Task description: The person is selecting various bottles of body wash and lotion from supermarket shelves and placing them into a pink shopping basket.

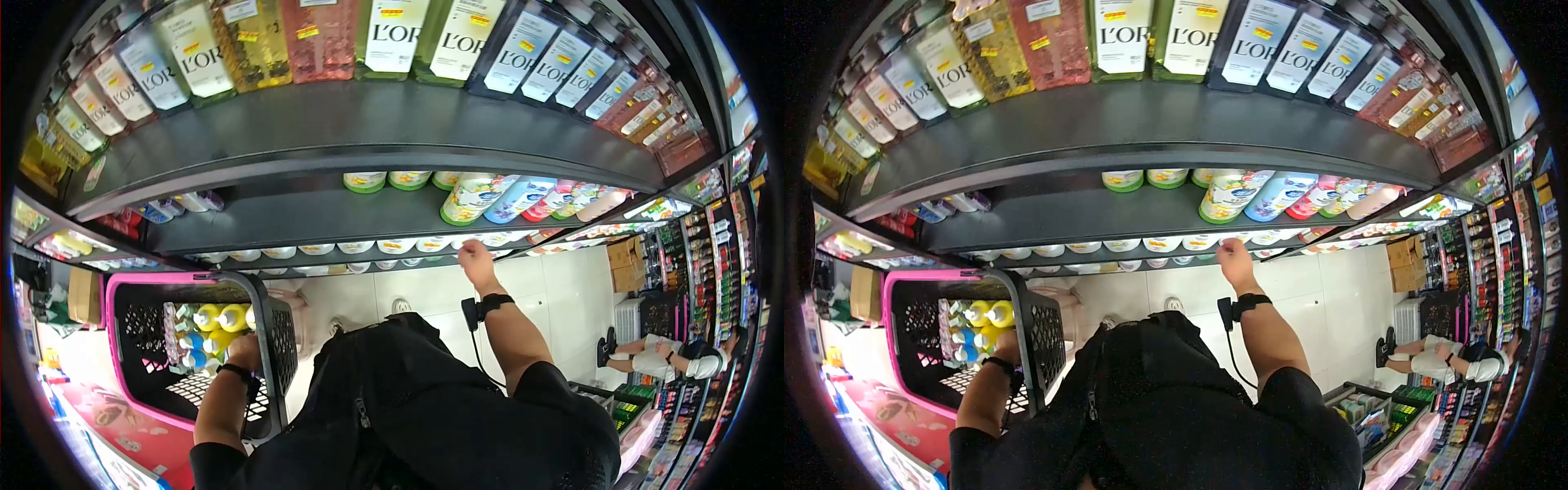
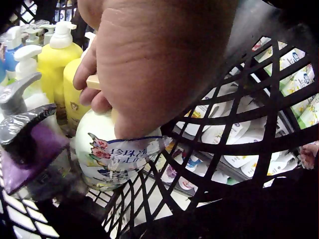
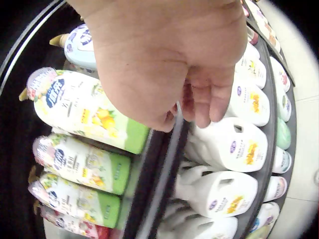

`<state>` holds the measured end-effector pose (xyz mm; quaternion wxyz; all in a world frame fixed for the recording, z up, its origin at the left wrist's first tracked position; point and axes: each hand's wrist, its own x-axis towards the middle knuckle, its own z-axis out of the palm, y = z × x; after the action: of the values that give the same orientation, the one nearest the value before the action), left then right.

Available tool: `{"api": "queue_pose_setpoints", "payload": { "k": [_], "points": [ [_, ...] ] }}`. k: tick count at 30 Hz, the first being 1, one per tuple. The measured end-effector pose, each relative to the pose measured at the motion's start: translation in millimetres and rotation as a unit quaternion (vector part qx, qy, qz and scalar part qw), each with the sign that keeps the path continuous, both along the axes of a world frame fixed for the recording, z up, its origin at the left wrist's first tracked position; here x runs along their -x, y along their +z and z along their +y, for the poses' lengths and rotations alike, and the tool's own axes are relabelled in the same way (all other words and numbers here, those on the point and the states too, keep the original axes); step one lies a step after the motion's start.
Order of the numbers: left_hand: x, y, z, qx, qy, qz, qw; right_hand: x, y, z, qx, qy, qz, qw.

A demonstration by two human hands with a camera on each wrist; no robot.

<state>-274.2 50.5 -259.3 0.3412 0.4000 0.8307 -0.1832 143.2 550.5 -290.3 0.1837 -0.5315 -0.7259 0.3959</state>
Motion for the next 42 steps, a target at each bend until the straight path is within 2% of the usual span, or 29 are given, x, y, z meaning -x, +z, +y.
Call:
{"api": "queue_pose_setpoints", "payload": {
  "k": [2,5,8,12,13,14,16,17,19,20,21,23,25,26,28,30,32,34,36,37,41,42],
  "points": [
    [-2.9,14.1,6.8,-0.006,-0.023,0.006,1.000,10.6,48.1,2.1,-0.064,-0.054,0.016,0.996],
    [-1.9,6.0,0.2,-0.036,-0.010,0.034,0.999,29.9,107.3,-4.5,-0.084,-0.119,0.163,0.976],
    [0.2,-2.9,-3.9,-0.028,-0.015,0.042,0.999,38.4,124.3,1.6,-0.127,-0.090,0.153,0.976],
    [-3.0,1.1,-3.1,-0.047,0.034,0.039,0.998,55.7,134.6,6.4,-0.159,-0.061,0.168,0.971],
    [-6.2,11.5,1.4,-0.046,0.061,0.026,0.997,59.4,140.1,7.3,-0.137,-0.056,0.181,0.972],
    [-1.8,3.1,-2.9,-0.040,0.056,0.025,0.997,63.0,142.4,7.8,-0.137,-0.054,0.197,0.969],
    [17.0,-53.1,-33.2,-0.025,0.043,0.026,0.998,68.4,144.1,7.2,-0.136,-0.053,0.229,0.962],
    [44.4,-120.1,-70.7,-0.154,0.201,-0.130,0.959,69.7,146.7,7.0,-0.132,-0.053,0.235,0.962],
    [32.6,-52.6,-38.1,-0.116,0.117,-0.138,0.977,71.7,151.8,5.2,-0.121,-0.053,0.246,0.960],
    [21.4,-3.2,-12.6,-0.101,0.075,-0.142,0.982,73.1,153.0,4.3,-0.120,-0.052,0.260,0.957],
    [26.7,4.4,-11.0,-0.134,0.004,-0.148,0.980,74.6,153.7,3.7,-0.120,-0.052,0.274,0.953],
    [37.3,30.0,-9.7,-0.154,0.076,-0.081,0.982,76.2,150.3,4.6,-0.130,-0.055,0.285,0.948],
    [39.2,84.5,5.0,-0.190,0.160,-0.049,0.968,75.0,144.5,7.9,-0.153,-0.061,0.275,0.947],
    [41.0,105.0,12.1,-0.212,0.159,-0.016,0.964,74.6,146.1,6.5,-0.145,-0.063,0.285,0.945],
    [45.6,132.7,14.5,-0.368,0.157,0.011,0.916,76.3,154.8,6.3,-0.134,-0.062,0.306,0.941],
    [46.0,158.1,28.4,-0.473,0.213,-0.020,0.854,77.7,135.3,15.4,-0.141,-0.078,0.302,0.940],
    [28.1,188.9,50.6,-0.535,0.213,0.025,0.817,76.4,123.0,21.3,-0.160,-0.087,0.286,0.941],
    [13.5,201.0,67.9,-0.582,0.226,0.002,0.781,75.1,136.9,17.0,-0.163,-0.087,0.234,0.955],
    [-5.4,211.8,88.5,-0.622,0.164,0.028,0.765,71.7,152.4,15.7,-0.178,-0.066,0.156,0.969],
    [-15.2,216.9,99.5,-0.641,0.133,0.041,0.755,70.1,155.7,15.5,-0.161,-0.053,0.158,0.973],
    [-55.3,239.1,142.5,-0.652,0.078,-0.038,0.753,64.4,137.3,28.9,-0.164,-0.008,0.204,0.965],
    [-64.5,238.0,153.1,-0.656,0.099,-0.104,0.741,65.1,143.6,30.0,-0.135,-0.011,0.217,0.967]
  ]
}}
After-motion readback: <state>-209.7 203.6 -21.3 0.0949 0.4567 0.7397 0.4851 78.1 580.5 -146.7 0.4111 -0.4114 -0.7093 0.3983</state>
